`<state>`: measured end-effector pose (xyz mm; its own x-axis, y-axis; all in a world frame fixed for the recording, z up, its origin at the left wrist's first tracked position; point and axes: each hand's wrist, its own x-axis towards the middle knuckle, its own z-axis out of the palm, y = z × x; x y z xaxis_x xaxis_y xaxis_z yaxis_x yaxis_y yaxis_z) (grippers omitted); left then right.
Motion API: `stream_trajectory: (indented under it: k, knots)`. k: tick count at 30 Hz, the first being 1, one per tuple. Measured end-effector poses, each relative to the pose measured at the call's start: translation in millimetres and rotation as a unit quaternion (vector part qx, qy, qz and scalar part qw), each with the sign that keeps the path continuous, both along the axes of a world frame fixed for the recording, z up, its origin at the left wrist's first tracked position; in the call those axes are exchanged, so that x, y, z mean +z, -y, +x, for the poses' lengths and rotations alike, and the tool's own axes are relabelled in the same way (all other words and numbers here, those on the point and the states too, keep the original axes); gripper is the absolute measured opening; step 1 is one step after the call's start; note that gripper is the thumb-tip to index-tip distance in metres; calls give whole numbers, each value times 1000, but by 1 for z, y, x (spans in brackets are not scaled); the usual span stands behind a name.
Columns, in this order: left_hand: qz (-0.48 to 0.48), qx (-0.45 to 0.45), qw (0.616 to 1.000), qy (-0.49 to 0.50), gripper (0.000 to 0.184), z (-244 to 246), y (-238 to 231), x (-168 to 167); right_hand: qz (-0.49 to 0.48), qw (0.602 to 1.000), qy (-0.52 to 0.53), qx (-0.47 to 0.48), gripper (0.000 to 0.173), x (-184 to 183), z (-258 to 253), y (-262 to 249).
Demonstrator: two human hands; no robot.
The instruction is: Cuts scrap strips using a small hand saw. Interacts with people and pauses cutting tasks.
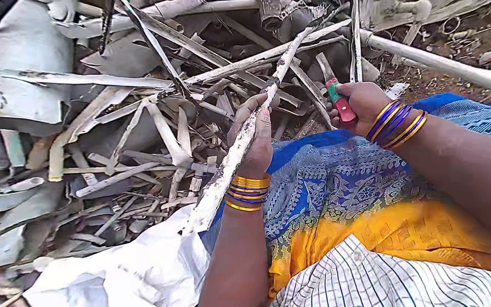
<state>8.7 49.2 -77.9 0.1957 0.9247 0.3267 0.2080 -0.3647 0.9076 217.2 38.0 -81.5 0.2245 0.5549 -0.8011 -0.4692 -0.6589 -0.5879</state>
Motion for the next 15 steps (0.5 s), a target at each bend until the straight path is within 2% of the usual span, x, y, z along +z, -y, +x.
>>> stream_trajectory:
  k: [1, 2, 4, 6, 10, 13, 15]
  knots:
    - [-10, -13, 1000, -2, 32, -2, -2, -1, 20, 999, 0, -26, 27, 3, 2, -1]
    - [-11, -23, 999, -19, 37, -5, -2, -1, 39, 999, 25, -2, 26, 3, 2, 3]
    - [-4, -37, 998, -53, 46, -5, 2, -1, 82, 985, 83, 126, 27, 3, 3, 15]
    - [11, -31, 996, -83, 50, -5, 3, 3, 131, 964, 92, 214, 36, 0, -2, 17]
    - [23, -20, 990, -135, 56, -7, 6, 1, 153, 962, 66, 215, 43, -7, -26, 21]
    - [2, -8, 985, -170, 66, -10, 5, 3, 218, 930, 40, 292, 44, 19, -36, 39]
    - [2, 5, 977, -211, 72, -14, 10, 3, 220, 919, 45, 324, 45, 22, -32, 40]
